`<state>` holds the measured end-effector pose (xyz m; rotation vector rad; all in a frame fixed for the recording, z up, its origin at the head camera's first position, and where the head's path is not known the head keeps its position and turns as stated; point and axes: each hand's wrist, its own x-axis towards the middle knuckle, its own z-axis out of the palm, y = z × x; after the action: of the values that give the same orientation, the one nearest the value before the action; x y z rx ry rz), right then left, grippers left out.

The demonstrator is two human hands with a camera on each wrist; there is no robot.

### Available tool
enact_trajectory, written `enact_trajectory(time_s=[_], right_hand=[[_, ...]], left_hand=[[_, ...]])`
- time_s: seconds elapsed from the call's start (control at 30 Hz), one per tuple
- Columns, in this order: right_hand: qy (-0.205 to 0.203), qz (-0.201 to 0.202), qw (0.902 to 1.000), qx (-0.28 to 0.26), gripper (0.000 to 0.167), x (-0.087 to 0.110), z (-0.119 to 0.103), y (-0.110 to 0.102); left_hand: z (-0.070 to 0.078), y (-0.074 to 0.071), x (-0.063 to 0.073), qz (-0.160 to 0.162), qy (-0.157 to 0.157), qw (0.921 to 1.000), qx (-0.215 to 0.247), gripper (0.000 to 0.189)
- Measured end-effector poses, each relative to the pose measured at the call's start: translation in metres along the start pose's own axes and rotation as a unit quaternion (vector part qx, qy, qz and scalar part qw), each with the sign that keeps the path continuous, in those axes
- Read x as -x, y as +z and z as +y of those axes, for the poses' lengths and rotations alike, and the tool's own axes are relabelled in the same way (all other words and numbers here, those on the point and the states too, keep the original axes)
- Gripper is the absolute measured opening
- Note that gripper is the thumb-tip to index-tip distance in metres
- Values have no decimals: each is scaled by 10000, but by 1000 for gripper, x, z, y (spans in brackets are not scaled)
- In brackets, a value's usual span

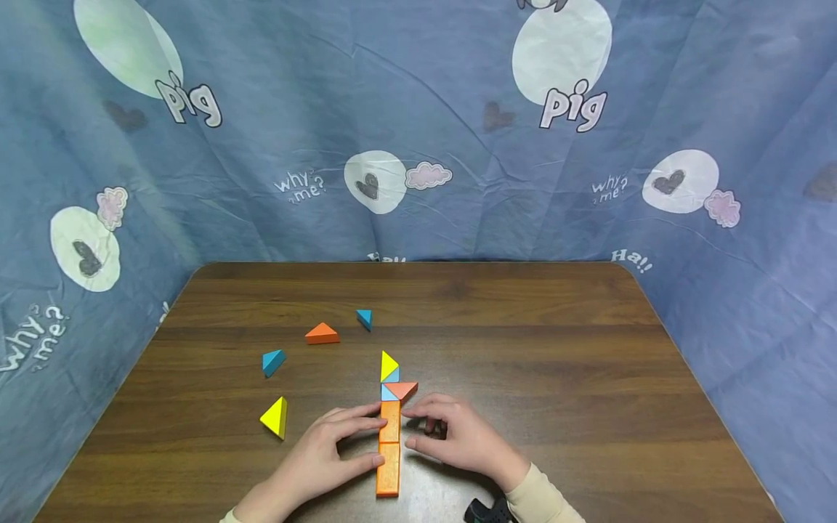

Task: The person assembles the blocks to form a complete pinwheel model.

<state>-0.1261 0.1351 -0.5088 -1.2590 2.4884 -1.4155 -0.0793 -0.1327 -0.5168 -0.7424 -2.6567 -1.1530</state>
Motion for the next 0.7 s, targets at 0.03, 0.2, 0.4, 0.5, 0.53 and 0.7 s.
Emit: enact_trajectory(time_s=[0.03, 0.2, 0.4, 0.5, 0.53, 0.7], right_hand=[[18, 48, 10000, -13, 34, 3, -1, 3], [122, 258, 9996, 31, 38, 8, -8, 16], [-144, 420, 9981, 428, 40, 7, -10, 24], [6, 363, 9978, 560, 41, 8, -9, 26], [58, 354, 9976, 594, 41, 9, -10, 26], [110, 362, 9975, 593, 41, 9, -10, 24]], left_hand=[[0, 0, 0, 24, 35, 10000, -1, 44], [0, -1, 0, 84, 104, 9999, -7, 44], [1, -3, -1, 0, 25, 10000, -26, 44], [2, -3, -1, -44, 17, 10000, -36, 43], [2, -2, -1, -52, 18, 10000, -37, 43], [3, -1, -2, -67, -29, 10000, -28, 43]])
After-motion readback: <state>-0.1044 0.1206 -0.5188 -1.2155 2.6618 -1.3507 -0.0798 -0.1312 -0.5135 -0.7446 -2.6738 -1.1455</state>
